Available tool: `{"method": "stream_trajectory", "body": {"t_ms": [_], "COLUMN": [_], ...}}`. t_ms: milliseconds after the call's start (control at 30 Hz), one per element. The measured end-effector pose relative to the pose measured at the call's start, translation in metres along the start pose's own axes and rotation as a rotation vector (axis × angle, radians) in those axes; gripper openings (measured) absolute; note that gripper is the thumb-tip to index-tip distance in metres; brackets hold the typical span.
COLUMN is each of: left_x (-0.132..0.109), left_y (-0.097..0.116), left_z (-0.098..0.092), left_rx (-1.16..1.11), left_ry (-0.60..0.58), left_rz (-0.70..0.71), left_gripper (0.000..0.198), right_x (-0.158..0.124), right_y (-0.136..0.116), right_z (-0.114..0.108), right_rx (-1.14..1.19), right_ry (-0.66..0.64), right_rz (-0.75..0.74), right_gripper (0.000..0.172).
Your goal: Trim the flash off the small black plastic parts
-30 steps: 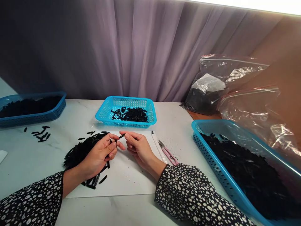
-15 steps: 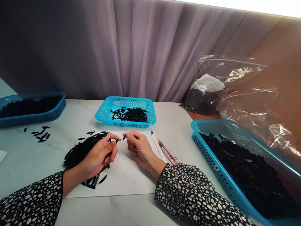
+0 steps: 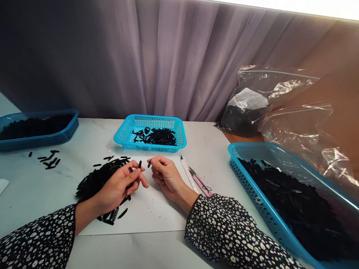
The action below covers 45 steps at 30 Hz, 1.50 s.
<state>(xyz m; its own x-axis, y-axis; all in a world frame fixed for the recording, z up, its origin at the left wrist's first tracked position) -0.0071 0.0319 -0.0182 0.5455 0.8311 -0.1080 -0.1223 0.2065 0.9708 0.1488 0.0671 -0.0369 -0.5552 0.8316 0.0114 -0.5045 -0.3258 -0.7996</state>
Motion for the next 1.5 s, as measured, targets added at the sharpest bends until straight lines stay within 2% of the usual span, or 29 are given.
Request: {"method": "stream_trajectory", "body": {"t_ms": [200, 467, 967, 1267, 1500], "left_x": [0.001, -0.001, -0.001, -0.002, -0.001], "left_y": [0.001, 0.000, -0.003, -0.003, -0.002], "left_z": [0.001, 0.002, 0.002, 0.003, 0.004], "left_rx": [0.012, 0.012, 0.081, 0.194, 0.225], "left_ry": [-0.004, 0.032, 0.019, 0.070, 0.093], "left_rz": [-0.009, 0.045, 0.062, 0.051, 0.044], "left_gripper": [0.030, 0.031, 0.030, 0.031, 0.031], "right_x": [-0.001, -0.003, -0.003, -0.004, -0.003], "right_y": [-0.002, -0.003, 0.001, 0.005, 0.004], "right_z": [0.001, 0.005, 0.011, 0.014, 0.013], "right_rx": [0.061, 0.093, 0.044, -0.171, 0.026], "right_ry": [-0.004, -0.021, -0.060, 0.042, -0.018], "right_rz": [0.007, 0.037, 0.027, -0.128, 0.018], "right_gripper": [0.038, 0.036, 0.038, 0.037, 0.040]}}
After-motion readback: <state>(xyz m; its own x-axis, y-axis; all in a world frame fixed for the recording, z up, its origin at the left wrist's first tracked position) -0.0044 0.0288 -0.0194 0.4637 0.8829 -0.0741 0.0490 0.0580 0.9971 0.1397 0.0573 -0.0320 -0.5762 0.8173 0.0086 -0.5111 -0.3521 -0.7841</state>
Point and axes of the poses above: each hand's wrist, its own x-axis towards the middle knuckle, its own z-axis out of the palm, y = z × x, the point moved 1 cm from there along x, towards the middle knuckle, and after that the axes turned 14 degrees about -y, right-handed, at the moved point
